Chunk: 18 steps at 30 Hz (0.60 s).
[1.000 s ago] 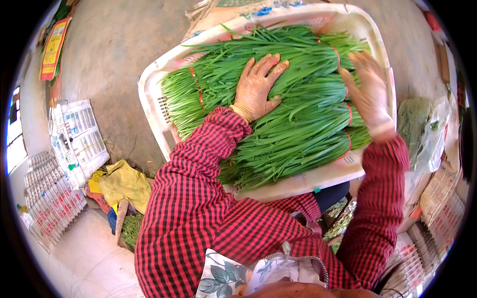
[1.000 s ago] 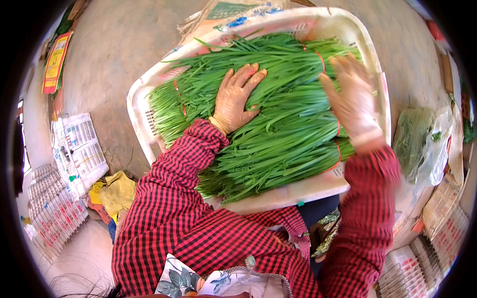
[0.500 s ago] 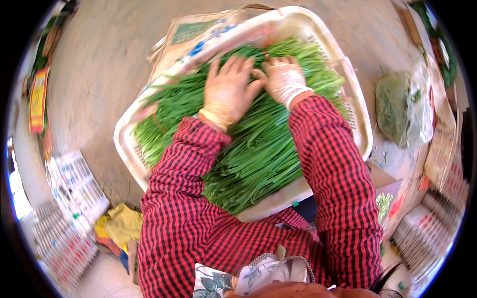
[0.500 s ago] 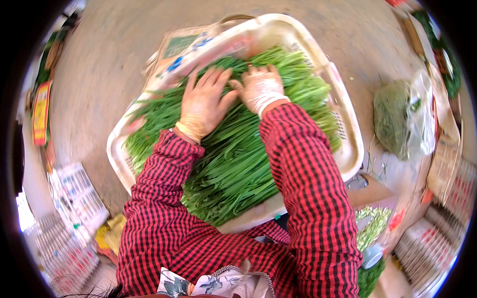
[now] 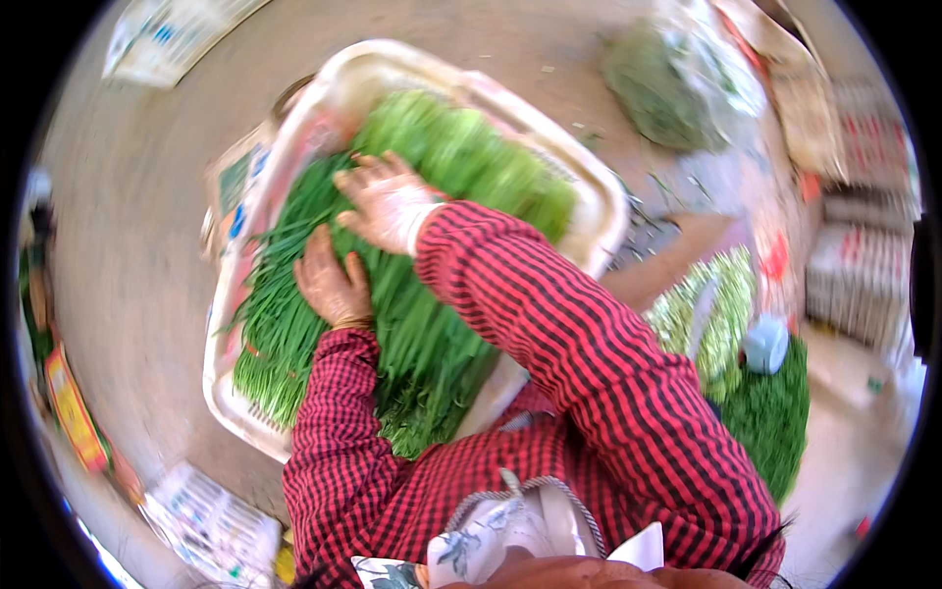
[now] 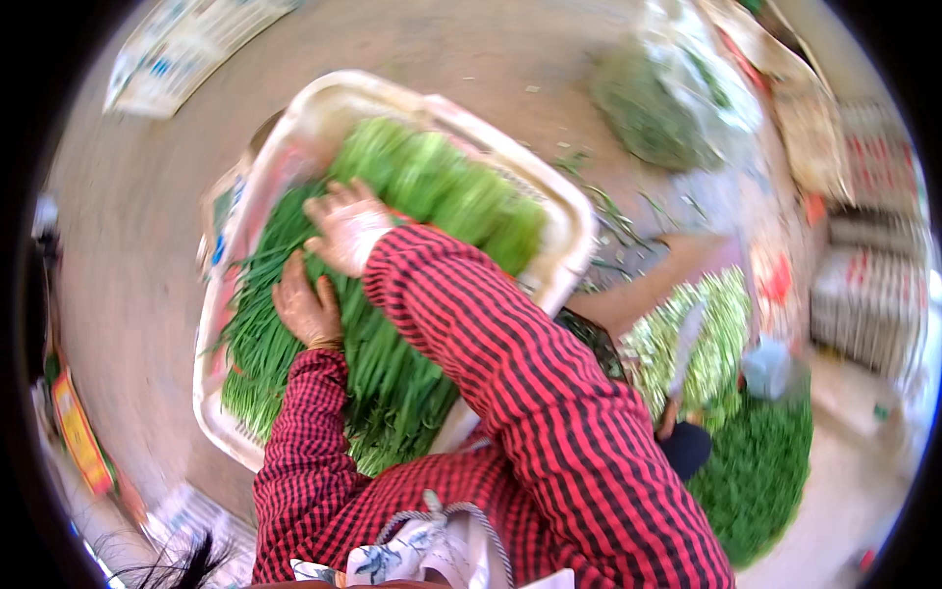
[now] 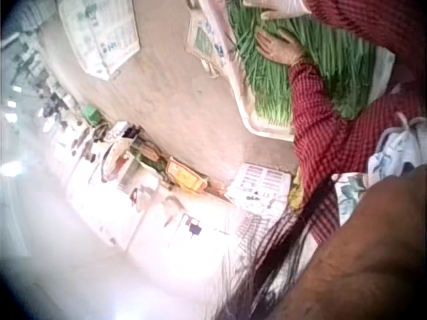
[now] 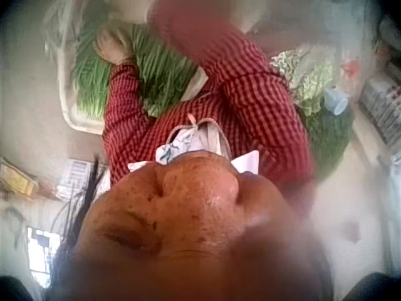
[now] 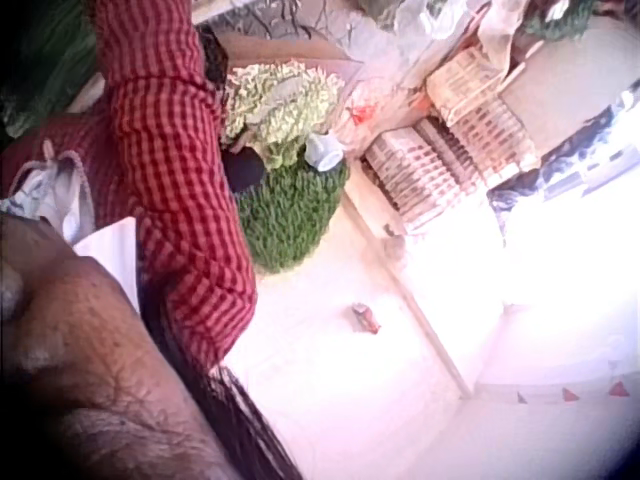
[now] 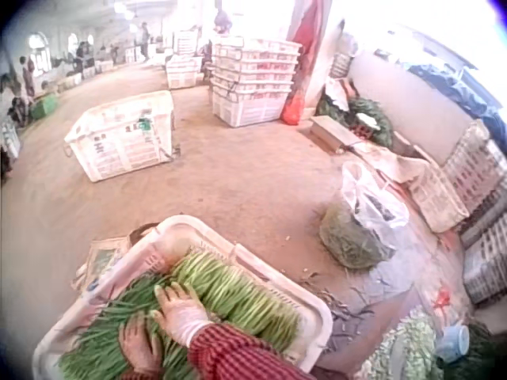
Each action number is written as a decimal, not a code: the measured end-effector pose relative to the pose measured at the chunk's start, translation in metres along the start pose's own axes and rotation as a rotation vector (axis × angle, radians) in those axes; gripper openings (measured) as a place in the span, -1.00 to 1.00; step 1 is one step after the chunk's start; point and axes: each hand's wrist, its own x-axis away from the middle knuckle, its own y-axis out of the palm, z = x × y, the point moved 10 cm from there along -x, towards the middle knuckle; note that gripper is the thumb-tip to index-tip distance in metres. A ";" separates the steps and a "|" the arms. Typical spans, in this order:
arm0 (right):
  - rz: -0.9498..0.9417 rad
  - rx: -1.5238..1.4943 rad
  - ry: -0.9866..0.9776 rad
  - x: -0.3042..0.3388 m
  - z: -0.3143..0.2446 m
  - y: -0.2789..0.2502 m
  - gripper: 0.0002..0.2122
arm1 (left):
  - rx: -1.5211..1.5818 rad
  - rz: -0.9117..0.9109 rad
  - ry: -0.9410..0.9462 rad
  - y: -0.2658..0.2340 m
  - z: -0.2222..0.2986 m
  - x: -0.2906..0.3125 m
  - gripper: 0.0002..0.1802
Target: The person trims the root ends of a large bundle of chives using a knife, secures the bundle with a rubber band, and places the finished bundle into a white plastic crate.
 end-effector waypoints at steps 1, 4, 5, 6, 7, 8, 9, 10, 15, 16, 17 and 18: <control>-0.002 -0.033 -0.027 0.010 -0.003 -0.024 -0.43 | 0.070 0.054 0.062 -0.004 0.003 -0.004 -0.38; 0.016 -0.236 0.064 0.084 0.014 -0.116 -0.45 | 0.075 0.105 0.126 -0.022 0.013 0.000 -0.47; 0.132 -0.312 0.058 0.124 0.030 -0.150 -0.47 | 0.006 0.107 0.125 -0.014 -0.001 0.002 -0.49; 0.225 -0.262 0.109 0.174 0.052 -0.185 -0.50 | -0.045 0.090 0.092 -0.012 -0.005 0.000 -0.50; 0.312 -0.310 0.241 0.230 0.081 -0.227 -0.53 | -0.113 0.059 0.095 -0.009 -0.008 -0.003 -0.50; 0.400 -0.381 0.338 0.290 0.102 -0.262 -0.56 | -0.211 0.043 0.076 -0.005 -0.021 -0.007 -0.50; 0.405 -0.973 0.837 0.367 0.121 -0.273 -0.66 | -0.234 -0.028 0.019 -0.001 -0.055 -0.008 -0.47; 0.831 -0.164 0.518 0.467 0.150 -0.308 -0.67 | -0.208 -0.092 0.044 0.002 -0.040 -0.025 -0.43; 0.715 -0.039 1.920 0.928 0.136 -0.223 -0.59 | -0.276 -0.364 -0.118 -0.009 -0.051 -0.065 -0.32; 0.660 -0.060 2.086 1.008 0.104 -0.169 -0.56 | -0.326 -0.394 -0.183 -0.024 -0.004 -0.056 -0.32; 0.751 0.015 1.981 1.015 0.077 -0.147 -0.58 | -0.269 -0.329 -0.102 -0.038 0.025 -0.053 -0.34; 0.437 -0.272 2.229 1.083 0.057 -0.061 -0.60 | -0.187 -0.290 0.008 -0.036 0.070 -0.051 -0.36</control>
